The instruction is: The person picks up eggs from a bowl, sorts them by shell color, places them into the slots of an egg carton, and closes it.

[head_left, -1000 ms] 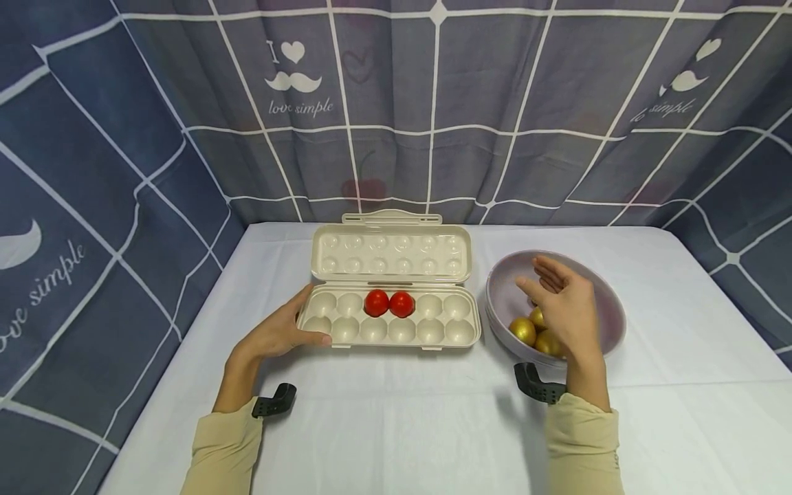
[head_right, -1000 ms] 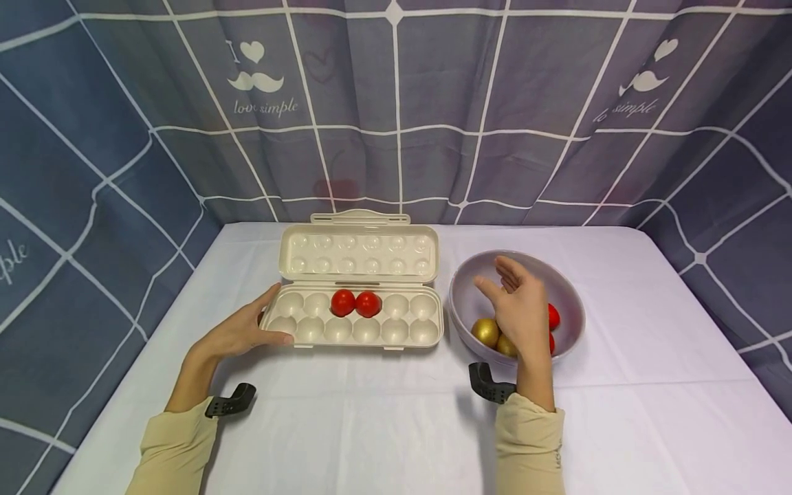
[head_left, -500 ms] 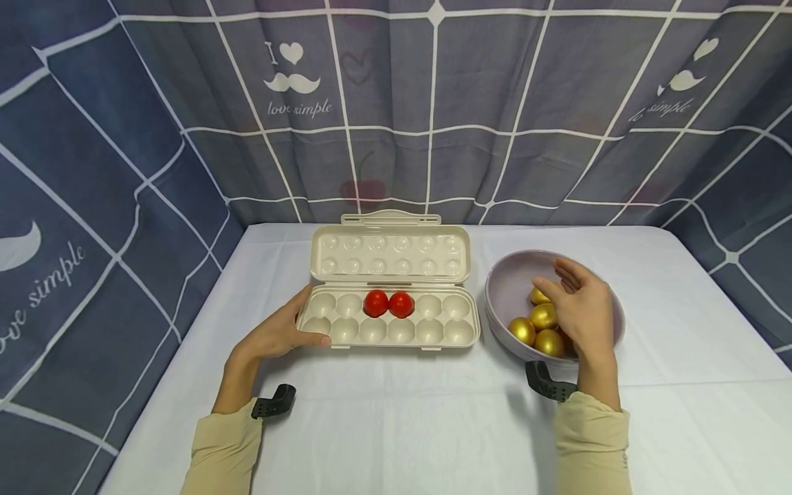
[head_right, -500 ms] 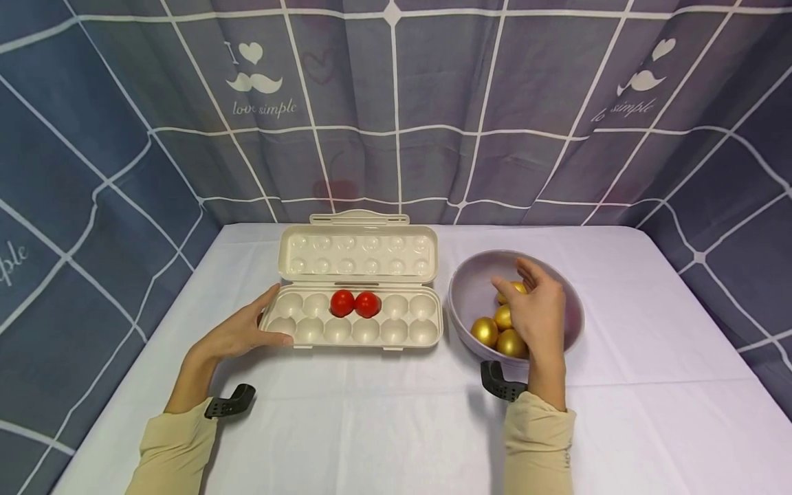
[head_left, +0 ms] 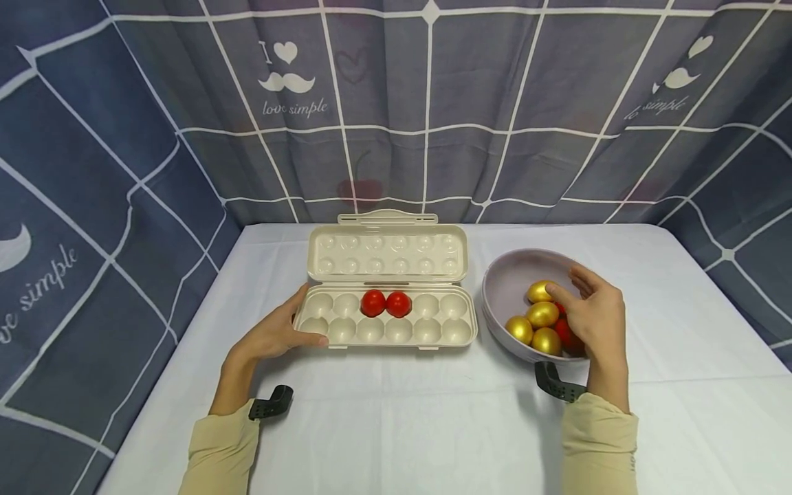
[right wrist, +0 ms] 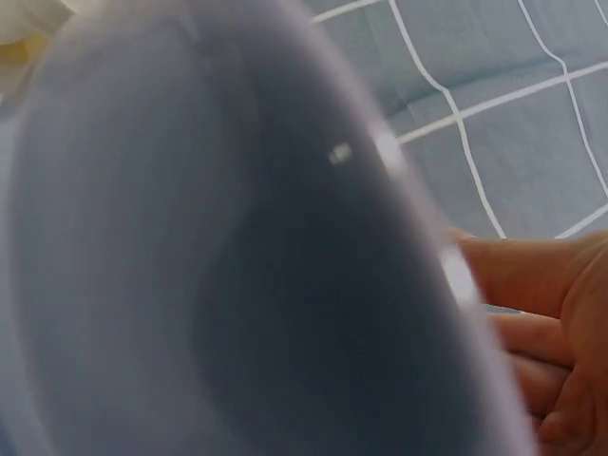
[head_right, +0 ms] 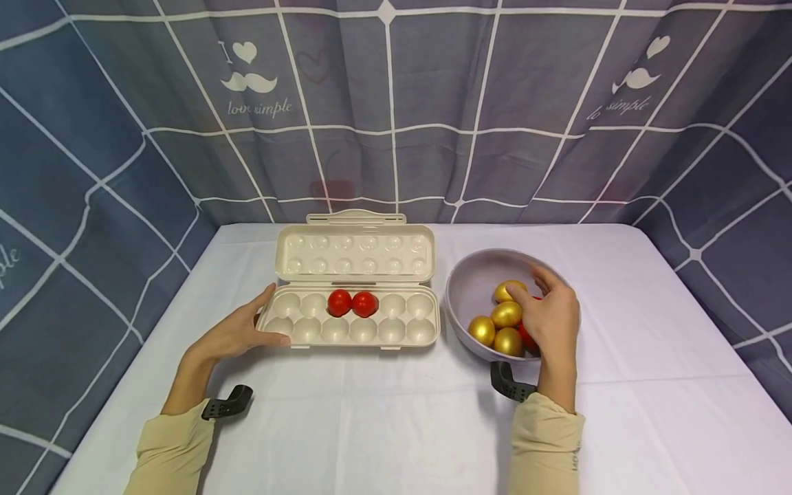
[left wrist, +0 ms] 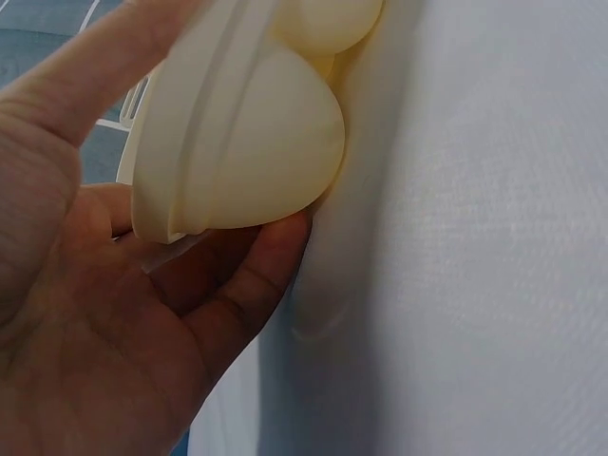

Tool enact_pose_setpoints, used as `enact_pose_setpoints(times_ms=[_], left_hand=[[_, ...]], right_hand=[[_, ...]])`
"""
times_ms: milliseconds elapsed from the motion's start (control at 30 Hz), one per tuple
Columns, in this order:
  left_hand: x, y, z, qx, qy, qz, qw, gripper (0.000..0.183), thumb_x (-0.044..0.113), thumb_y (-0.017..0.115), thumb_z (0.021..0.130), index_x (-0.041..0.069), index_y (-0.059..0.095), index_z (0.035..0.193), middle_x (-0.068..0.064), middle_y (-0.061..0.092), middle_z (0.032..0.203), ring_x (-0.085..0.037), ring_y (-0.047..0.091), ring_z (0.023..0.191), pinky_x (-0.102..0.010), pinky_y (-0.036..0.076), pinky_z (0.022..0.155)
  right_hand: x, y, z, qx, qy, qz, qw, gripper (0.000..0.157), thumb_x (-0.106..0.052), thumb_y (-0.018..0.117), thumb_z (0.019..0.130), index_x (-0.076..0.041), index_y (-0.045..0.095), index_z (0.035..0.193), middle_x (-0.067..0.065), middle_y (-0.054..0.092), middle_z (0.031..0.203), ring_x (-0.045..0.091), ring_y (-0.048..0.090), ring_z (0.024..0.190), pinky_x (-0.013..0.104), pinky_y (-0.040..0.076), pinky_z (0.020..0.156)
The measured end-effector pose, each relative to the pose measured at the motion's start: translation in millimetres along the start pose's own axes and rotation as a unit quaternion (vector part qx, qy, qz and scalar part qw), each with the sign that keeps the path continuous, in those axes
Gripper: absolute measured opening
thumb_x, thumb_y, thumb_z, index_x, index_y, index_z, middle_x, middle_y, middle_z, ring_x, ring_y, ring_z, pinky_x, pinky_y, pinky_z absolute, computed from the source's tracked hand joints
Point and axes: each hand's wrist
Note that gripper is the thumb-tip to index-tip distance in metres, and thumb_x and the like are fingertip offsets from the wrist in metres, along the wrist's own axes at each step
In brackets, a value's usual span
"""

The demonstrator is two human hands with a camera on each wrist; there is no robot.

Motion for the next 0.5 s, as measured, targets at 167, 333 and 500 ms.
enact_pose_setpoints(times_ms=[167,333,500], left_hand=[[0.0,0.0,-0.4,0.002,-0.007,0.002,1.0,0.122,0.02,0.089,0.074,0.004,0.001,0.158,-0.016,0.008,0.163,-0.032,0.009,0.147,-0.056,0.012,0.115],[-0.1,0.4,-0.1,0.003,-0.017,0.013,0.9998,0.122,0.022,0.088,0.074,0.004,0.001,0.158,-0.016,0.007,0.163,-0.032,0.008,0.147,-0.056,0.012,0.115],[0.2,0.7,0.4,0.003,-0.019,0.018,0.9997,0.122,0.023,0.088,0.075,0.003,0.001,0.157,-0.017,0.007,0.163,-0.033,0.008,0.147,-0.056,0.011,0.115]], right_hand=[[3.5,-2.8,1.6,-0.016,0.043,0.002,0.999,0.063,-0.024,0.07,0.093,0.005,0.046,0.144,0.025,0.05,0.141,0.037,0.044,0.133,0.048,0.033,0.109],[6.4,-3.5,2.8,-0.021,0.064,-0.003,0.998,0.064,-0.025,0.069,0.094,0.005,0.044,0.145,0.025,0.048,0.142,0.037,0.044,0.133,0.047,0.031,0.11],[8.8,-3.8,3.6,-0.027,0.072,-0.004,0.997,0.065,-0.023,0.068,0.094,0.006,0.042,0.146,0.025,0.047,0.142,0.038,0.043,0.134,0.047,0.03,0.111]])
Point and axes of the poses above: each hand's wrist, its own z-axis towards the middle knuckle, its own y-axis out of the palm, x = y × z
